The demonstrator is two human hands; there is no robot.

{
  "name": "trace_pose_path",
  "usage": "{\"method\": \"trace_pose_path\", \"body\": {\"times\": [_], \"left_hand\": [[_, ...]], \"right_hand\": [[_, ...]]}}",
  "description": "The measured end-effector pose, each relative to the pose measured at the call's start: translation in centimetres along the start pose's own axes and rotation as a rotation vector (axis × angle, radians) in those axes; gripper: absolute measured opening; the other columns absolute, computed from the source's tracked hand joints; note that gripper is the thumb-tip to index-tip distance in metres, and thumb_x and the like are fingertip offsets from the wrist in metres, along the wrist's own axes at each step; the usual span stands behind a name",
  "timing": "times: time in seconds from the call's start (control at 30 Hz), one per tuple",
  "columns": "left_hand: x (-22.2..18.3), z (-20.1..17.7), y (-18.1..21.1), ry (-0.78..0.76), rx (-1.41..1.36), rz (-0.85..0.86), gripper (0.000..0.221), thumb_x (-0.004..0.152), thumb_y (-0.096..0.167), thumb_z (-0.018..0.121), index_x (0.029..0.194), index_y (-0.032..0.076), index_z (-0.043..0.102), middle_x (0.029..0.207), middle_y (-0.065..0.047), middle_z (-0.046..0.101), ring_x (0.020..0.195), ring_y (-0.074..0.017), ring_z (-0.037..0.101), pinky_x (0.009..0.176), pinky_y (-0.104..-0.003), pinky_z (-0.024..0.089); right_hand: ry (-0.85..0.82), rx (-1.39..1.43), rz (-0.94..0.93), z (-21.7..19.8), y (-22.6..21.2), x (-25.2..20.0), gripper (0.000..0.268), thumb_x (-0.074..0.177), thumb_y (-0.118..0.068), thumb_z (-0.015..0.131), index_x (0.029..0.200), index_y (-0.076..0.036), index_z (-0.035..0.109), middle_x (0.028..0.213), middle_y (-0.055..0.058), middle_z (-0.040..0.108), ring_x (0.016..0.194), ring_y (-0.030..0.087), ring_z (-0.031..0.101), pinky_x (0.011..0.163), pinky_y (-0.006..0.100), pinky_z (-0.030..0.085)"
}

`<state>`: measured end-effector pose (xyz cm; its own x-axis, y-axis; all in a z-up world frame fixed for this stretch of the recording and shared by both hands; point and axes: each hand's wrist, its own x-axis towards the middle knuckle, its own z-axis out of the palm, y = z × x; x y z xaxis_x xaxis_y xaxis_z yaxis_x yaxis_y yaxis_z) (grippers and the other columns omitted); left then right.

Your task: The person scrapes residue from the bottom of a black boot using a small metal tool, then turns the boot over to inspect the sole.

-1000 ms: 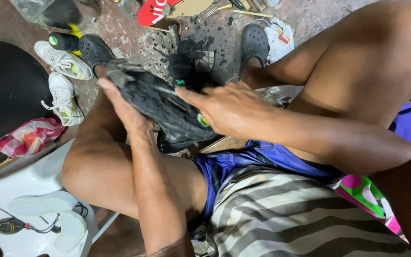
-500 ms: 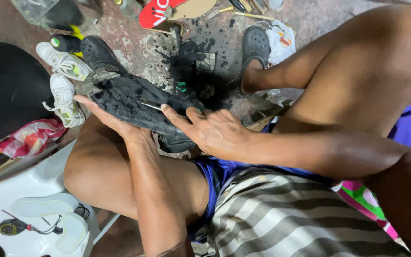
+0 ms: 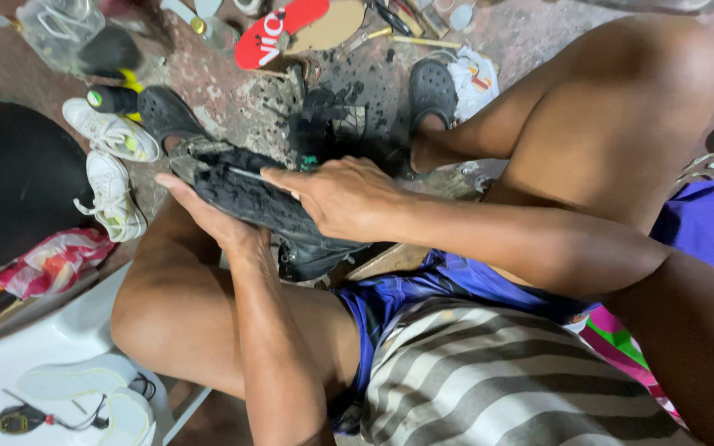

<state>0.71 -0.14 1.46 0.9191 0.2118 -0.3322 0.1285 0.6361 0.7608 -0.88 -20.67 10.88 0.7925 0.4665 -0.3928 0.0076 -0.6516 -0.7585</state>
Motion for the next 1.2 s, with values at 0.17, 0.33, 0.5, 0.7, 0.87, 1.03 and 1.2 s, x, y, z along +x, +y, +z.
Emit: {"method": "trace_pose_path", "body": {"times": [0.17, 0.33, 0.5, 0.7, 0.87, 1.03, 1.2], "left_hand": [[0.8, -1.5, 0.5, -0.130, 0.015, 0.027, 0.077, 0.106, 0.073, 0.039, 0.138, 0.003, 0.047, 0.110, -0.010, 0.060, 0.097, -0.0262, 0.062, 0.086, -0.042, 0.055], [1.0, -1.9, 1.0, 0.048, 0.098, 0.061, 0.084, 0.097, 0.070, 0.047, 0.147, 0.003, 0.046, 0.138, -0.011, 0.058, 0.125, -0.0249, 0.058, 0.112, -0.040, 0.047], [1.2, -1.6, 0.1, 0.117, 0.624, 0.302, 0.075, 0.104, 0.063, 0.050, 0.143, -0.001, 0.046, 0.136, -0.013, 0.055, 0.125, -0.0226, 0.052, 0.115, -0.036, 0.039], [0.5, -0.4, 0.6, 0.056, 0.521, 0.391, 0.072, 0.109, 0.058, 0.048, 0.146, -0.003, 0.045, 0.141, -0.013, 0.051, 0.130, -0.0221, 0.048, 0.120, -0.036, 0.036], [0.5, 0.4, 2.5, -0.037, 0.266, 0.462, 0.071, 0.110, 0.055, 0.049, 0.151, -0.002, 0.041, 0.149, -0.013, 0.047, 0.139, -0.0242, 0.046, 0.126, -0.039, 0.034], [-0.9, 1.2, 3.6, 0.059, 0.342, 0.529, 0.074, 0.112, 0.058, 0.048, 0.156, -0.001, 0.037, 0.156, -0.012, 0.043, 0.145, -0.0227, 0.043, 0.130, -0.039, 0.030], [-2.5, 4.0, 3.7, 0.015, 0.474, 0.549, 0.081, 0.111, 0.064, 0.051, 0.154, -0.004, 0.040, 0.136, -0.011, 0.047, 0.124, -0.0191, 0.048, 0.117, -0.033, 0.037]], "right_hand": [[-0.011, 0.154, -0.148, -1.3, 1.4, -0.9, 0.051, 0.096, -0.018, 0.052, 0.147, -0.022, 0.055, 0.094, 0.023, 0.072, 0.079, 0.043, 0.069, 0.075, 0.057, 0.052], [-0.078, -0.218, 0.082, -3.3, 2.7, -1.7, 0.050, 0.097, -0.026, 0.053, 0.147, -0.023, 0.053, 0.092, 0.024, 0.072, 0.082, 0.045, 0.068, 0.076, 0.059, 0.051], [-0.009, -0.384, 0.176, 0.5, 9.0, 2.4, 0.049, 0.096, -0.027, 0.057, 0.143, -0.015, 0.054, 0.100, 0.024, 0.072, 0.095, 0.043, 0.069, 0.080, 0.056, 0.052], [-0.163, -0.299, 0.204, 9.4, 16.4, 5.7, 0.051, 0.098, -0.027, 0.057, 0.147, -0.015, 0.052, 0.119, 0.022, 0.070, 0.112, 0.041, 0.066, 0.095, 0.053, 0.050], [-0.031, -0.467, 0.106, 5.2, 11.5, 5.0, 0.080, 0.086, -0.040, 0.070, 0.154, -0.010, 0.039, 0.140, 0.026, 0.049, 0.119, 0.046, 0.056, 0.096, 0.050, 0.048], [0.109, -0.560, -0.280, -7.8, 1.0, -1.1, 0.062, 0.097, -0.038, 0.068, 0.151, -0.013, 0.050, 0.125, 0.017, 0.060, 0.118, 0.038, 0.060, 0.093, 0.050, 0.049], [0.225, -0.579, -0.154, -17.8, -1.4, -2.7, 0.060, 0.099, -0.038, 0.068, 0.153, -0.016, 0.054, 0.116, 0.017, 0.068, 0.106, 0.039, 0.065, 0.086, 0.049, 0.050]]}}
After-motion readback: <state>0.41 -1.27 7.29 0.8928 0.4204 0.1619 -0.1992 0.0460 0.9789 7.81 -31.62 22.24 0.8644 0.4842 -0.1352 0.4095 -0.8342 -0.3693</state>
